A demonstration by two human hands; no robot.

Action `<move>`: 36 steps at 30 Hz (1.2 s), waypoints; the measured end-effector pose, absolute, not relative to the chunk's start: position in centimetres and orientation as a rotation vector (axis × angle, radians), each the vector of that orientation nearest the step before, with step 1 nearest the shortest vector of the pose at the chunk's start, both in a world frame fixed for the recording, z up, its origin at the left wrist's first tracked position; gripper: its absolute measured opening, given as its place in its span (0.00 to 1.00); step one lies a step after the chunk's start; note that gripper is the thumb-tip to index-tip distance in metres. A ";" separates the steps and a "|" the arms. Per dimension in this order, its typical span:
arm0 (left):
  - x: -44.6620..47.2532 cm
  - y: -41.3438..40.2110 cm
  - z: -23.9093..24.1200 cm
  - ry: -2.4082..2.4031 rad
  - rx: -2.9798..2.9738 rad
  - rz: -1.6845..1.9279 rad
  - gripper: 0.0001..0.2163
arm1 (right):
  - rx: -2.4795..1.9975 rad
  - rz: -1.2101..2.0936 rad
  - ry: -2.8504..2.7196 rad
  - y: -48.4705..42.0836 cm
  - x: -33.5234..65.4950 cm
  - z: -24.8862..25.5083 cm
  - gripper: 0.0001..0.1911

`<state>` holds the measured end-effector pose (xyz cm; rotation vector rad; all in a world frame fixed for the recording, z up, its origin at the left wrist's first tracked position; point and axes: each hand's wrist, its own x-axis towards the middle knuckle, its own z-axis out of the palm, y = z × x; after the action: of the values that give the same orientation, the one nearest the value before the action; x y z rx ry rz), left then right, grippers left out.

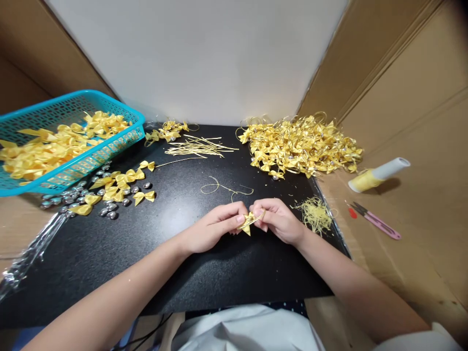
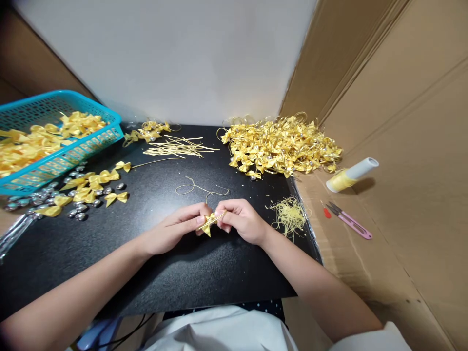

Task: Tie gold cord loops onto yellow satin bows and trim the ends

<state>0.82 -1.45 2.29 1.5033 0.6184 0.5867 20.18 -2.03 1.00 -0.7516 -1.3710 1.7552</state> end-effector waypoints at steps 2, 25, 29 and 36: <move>0.9 -1.6 2.2 0.615 1.464 0.598 0.15 | -0.738 1.814 -1.270 -2.1 20.0 0.9 0.17; 0.7 -1.7 1.3 0.955 2.776 1.371 0.04 | -0.996 0.487 -2.086 -2.5 20.1 1.2 0.14; 0.5 -1.5 1.1 0.900 2.820 1.429 0.06 | -1.016 0.519 -2.076 -2.6 20.1 1.0 0.15; 1.1 -1.4 1.4 1.017 2.395 1.172 0.03 | -1.004 0.555 -2.055 -2.4 20.0 0.9 0.15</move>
<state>1.08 -1.35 1.41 2.3955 1.0167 1.1716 20.01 -2.42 0.86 -1.0037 -2.0552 0.5553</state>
